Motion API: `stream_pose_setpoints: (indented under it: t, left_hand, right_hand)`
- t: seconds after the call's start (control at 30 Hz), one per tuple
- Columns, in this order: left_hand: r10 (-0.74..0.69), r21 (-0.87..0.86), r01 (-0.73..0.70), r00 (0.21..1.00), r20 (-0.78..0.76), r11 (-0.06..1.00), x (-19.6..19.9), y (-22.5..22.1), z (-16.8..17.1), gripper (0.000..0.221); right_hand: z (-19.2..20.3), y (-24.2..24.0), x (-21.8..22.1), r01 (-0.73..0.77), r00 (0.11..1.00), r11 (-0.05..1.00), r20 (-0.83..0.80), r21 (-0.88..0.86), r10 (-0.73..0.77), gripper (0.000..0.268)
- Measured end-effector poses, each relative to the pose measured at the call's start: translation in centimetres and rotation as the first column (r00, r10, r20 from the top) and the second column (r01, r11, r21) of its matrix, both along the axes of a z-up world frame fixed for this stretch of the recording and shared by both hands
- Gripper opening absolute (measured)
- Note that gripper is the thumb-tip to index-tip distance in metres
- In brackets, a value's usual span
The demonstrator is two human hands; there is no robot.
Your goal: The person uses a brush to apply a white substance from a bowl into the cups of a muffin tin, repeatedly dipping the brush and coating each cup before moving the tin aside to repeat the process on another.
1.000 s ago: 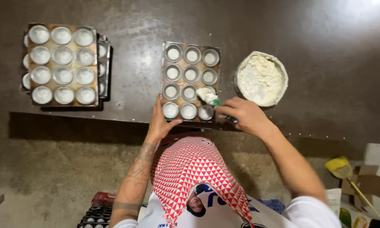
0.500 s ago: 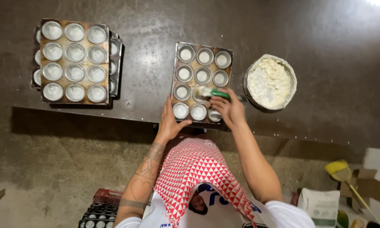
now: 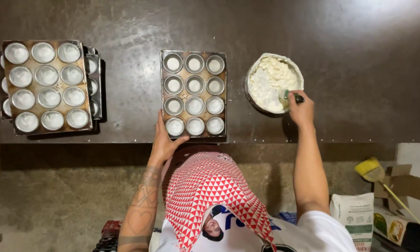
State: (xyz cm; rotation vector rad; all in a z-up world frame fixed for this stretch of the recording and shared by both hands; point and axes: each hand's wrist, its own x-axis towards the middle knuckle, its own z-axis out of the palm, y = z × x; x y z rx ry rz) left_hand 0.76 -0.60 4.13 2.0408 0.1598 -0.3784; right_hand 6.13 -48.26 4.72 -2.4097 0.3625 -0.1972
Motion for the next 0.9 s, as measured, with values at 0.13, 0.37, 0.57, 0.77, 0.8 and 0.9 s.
stream_pose_setpoints:
  t: [0.13,0.37,0.57,0.77,0.8,0.9]
  left_hand:
    - [-0.015,0.004,0.015,1.0,0.021,1.0,-0.1,0.1,-0.2,0.136]
    - [-0.049,-0.019,0.049,0.998,-0.029,0.999,0.0,0.7,-0.9,0.134]
    - [-0.052,-0.042,0.054,0.998,0.037,0.998,-0.1,0.9,-2.2,0.132]
    - [-0.049,-0.047,0.054,0.994,0.101,0.997,-0.4,1.0,-3.0,0.13]
    - [-0.048,-0.044,0.053,0.993,0.111,0.998,-0.6,1.0,-2.9,0.129]
    - [-0.037,-0.059,0.04,0.998,0.055,0.997,-0.4,1.0,-2.7,0.131]
  right_hand:
    - [2.8,2.4,-0.5,0.076,0.997,0.997,-0.008,0.034,-0.076,0.025]
    - [13.0,15.3,-1.0,-0.68,0.732,0.729,0.013,0.072,0.681,0.029]
    - [13.1,25.8,2.9,-0.942,0.225,0.136,-0.276,-0.306,0.934,0.045]
    - [2.2,33.3,8.2,-0.889,0.45,0.451,-0.322,-0.078,0.833,0.029]
    - [0.1,34.0,8.6,-0.734,0.638,0.679,-0.323,0.019,0.699,0.032]
    - [-4.0,32.3,7.3,0.064,0.884,0.751,-0.387,0.657,0.263,0.041]
